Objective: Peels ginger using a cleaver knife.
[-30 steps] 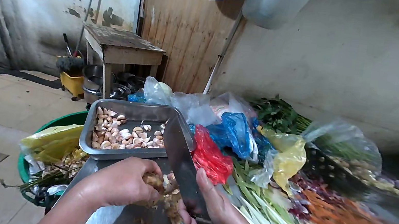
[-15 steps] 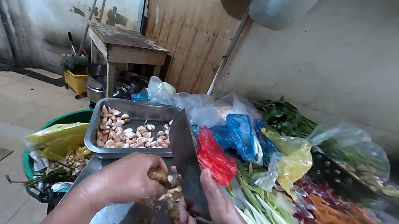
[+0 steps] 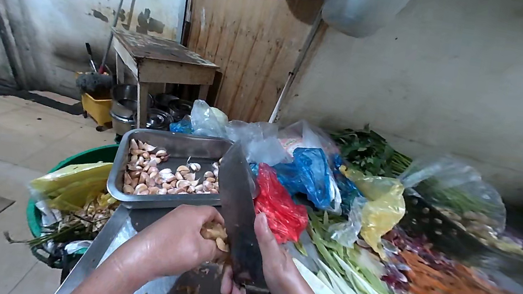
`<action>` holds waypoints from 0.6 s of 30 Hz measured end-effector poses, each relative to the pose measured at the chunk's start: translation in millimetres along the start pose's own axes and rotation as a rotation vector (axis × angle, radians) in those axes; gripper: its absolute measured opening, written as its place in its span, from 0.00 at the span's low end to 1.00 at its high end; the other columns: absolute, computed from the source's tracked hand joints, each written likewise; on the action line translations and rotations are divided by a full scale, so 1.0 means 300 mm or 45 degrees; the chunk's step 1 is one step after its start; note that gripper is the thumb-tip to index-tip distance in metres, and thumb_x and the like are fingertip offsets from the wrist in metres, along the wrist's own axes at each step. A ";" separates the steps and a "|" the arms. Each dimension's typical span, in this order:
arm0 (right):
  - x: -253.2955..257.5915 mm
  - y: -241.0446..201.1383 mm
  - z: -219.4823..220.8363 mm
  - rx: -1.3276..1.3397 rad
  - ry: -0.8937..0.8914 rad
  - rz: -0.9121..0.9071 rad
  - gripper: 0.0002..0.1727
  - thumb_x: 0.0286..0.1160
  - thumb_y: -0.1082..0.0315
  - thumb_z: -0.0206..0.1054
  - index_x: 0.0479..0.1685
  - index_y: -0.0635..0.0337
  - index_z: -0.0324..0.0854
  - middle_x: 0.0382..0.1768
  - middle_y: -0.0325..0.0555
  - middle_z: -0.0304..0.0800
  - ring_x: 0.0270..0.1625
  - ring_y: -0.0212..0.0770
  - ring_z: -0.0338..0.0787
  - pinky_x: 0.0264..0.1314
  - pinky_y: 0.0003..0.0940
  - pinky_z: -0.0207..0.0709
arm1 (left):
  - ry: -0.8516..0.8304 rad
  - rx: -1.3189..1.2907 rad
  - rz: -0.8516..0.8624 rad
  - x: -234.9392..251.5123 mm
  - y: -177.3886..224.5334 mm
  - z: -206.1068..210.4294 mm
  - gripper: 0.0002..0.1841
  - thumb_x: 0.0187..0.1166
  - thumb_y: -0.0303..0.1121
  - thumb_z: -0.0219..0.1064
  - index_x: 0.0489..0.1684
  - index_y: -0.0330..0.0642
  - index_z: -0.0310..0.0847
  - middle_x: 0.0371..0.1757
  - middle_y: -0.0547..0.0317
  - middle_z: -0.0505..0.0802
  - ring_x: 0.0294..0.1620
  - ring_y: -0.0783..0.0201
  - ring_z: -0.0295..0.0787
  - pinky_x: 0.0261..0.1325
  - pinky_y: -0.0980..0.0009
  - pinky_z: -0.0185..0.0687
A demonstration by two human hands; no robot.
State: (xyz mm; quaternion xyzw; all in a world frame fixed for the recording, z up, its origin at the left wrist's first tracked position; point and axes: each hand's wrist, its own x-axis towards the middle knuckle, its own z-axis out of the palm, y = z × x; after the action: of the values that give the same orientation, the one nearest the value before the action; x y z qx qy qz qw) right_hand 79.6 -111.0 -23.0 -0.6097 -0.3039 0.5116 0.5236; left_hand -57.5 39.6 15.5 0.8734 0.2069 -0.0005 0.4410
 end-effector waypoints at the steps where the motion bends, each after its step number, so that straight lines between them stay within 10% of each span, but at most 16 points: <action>1: 0.001 -0.003 0.005 0.003 0.012 0.012 0.45 0.85 0.32 0.19 0.50 0.57 0.76 0.26 0.44 0.92 0.19 0.36 0.88 0.18 0.26 0.79 | 0.011 -0.013 -0.002 0.001 0.002 0.003 0.20 0.78 0.35 0.73 0.67 0.42 0.82 0.55 0.51 0.90 0.53 0.62 0.87 0.60 0.61 0.81; 3: 0.001 -0.007 0.013 0.024 0.050 0.005 0.45 0.85 0.33 0.17 0.53 0.58 0.75 0.27 0.46 0.92 0.19 0.37 0.88 0.17 0.27 0.79 | 0.035 -0.084 -0.021 0.008 0.000 0.012 0.20 0.78 0.34 0.73 0.67 0.43 0.82 0.55 0.52 0.90 0.52 0.63 0.87 0.58 0.63 0.82; 8: -0.012 -0.005 -0.001 0.040 0.206 -0.314 0.48 0.77 0.21 0.32 0.57 0.60 0.70 0.27 0.40 0.92 0.17 0.32 0.85 0.15 0.24 0.75 | 0.110 -0.821 -0.115 0.059 -0.051 0.035 0.14 0.81 0.28 0.69 0.62 0.44 0.79 0.35 0.61 0.86 0.15 0.76 0.68 0.18 0.81 0.64; 11: -0.020 0.000 -0.042 0.053 0.301 -0.595 0.65 0.57 0.11 0.48 0.78 0.64 0.64 0.29 0.35 0.88 0.19 0.29 0.83 0.15 0.23 0.76 | 0.188 -0.751 -0.024 0.062 -0.062 0.043 0.19 0.79 0.26 0.67 0.69 0.45 0.76 0.43 0.59 0.87 0.26 0.72 0.79 0.28 0.76 0.76; 14: -0.016 0.018 -0.033 -0.318 0.377 -0.695 0.64 0.66 0.15 0.44 0.83 0.71 0.58 0.30 0.30 0.84 0.21 0.25 0.77 0.18 0.23 0.74 | 0.323 -0.478 0.031 0.051 -0.015 0.084 0.24 0.76 0.25 0.65 0.74 0.46 0.78 0.57 0.54 0.90 0.46 0.66 0.89 0.50 0.67 0.86; 18: 0.007 0.044 0.000 -1.001 0.515 -0.794 0.65 0.72 0.18 0.40 0.89 0.75 0.54 0.31 0.46 0.89 0.27 0.40 0.86 0.31 0.45 0.85 | 0.373 -1.026 0.127 0.069 -0.040 0.109 0.16 0.77 0.23 0.67 0.62 0.38 0.78 0.36 0.58 0.91 0.28 0.69 0.87 0.32 0.75 0.85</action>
State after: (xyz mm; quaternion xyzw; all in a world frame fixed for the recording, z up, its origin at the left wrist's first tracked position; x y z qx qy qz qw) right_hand 77.9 -112.7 -36.2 -0.7269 -0.5321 0.0521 0.4311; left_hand -36.9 28.2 -17.7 0.6313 0.2085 0.2257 0.7121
